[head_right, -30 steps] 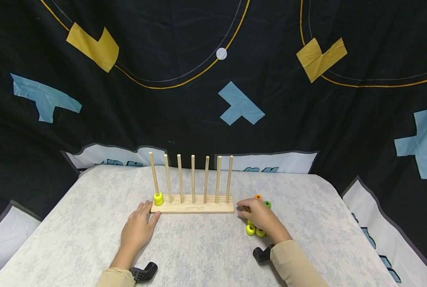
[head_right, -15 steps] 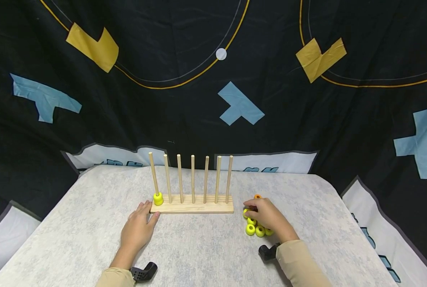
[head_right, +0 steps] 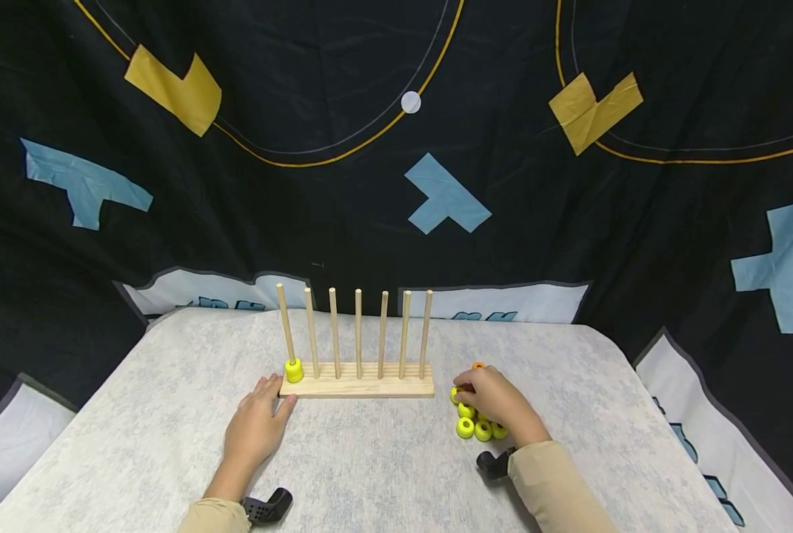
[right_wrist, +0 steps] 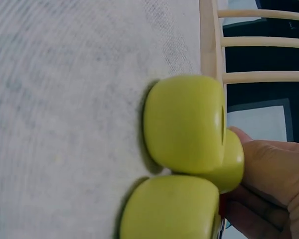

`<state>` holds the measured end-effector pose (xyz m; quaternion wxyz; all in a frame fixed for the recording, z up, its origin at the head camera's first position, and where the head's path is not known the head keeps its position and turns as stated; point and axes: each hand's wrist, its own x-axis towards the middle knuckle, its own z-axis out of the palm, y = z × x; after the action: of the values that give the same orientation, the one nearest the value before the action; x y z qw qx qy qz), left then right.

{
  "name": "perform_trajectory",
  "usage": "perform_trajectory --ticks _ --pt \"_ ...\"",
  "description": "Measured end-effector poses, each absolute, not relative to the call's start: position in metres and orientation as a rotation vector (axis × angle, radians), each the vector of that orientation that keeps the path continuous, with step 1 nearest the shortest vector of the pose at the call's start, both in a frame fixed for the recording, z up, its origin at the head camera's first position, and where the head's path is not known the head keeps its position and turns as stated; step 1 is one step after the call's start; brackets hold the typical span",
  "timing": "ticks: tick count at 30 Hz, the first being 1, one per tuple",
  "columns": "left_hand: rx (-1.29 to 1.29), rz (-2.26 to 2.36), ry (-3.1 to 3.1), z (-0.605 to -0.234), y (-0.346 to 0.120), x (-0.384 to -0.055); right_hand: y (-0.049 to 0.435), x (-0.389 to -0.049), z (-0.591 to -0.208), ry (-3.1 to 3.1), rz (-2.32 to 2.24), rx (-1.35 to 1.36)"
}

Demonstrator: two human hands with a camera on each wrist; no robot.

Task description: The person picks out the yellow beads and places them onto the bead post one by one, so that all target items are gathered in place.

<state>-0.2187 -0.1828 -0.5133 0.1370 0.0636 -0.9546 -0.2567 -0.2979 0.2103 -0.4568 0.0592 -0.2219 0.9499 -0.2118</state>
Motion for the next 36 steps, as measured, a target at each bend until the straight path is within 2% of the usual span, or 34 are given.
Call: perform_trajectory --ticks 23,36 --pt "0.201 -0.751 -2.784 -0.513 -0.184 -0.219 0.199 -0.299 -0.454 2.894 -0.472 -0.828" --pt "0.196 -0.754 -2.781 -0.511 -0.183 -0.218 0.197 -0.296 -0.461 2.964 -0.514 -0.790"
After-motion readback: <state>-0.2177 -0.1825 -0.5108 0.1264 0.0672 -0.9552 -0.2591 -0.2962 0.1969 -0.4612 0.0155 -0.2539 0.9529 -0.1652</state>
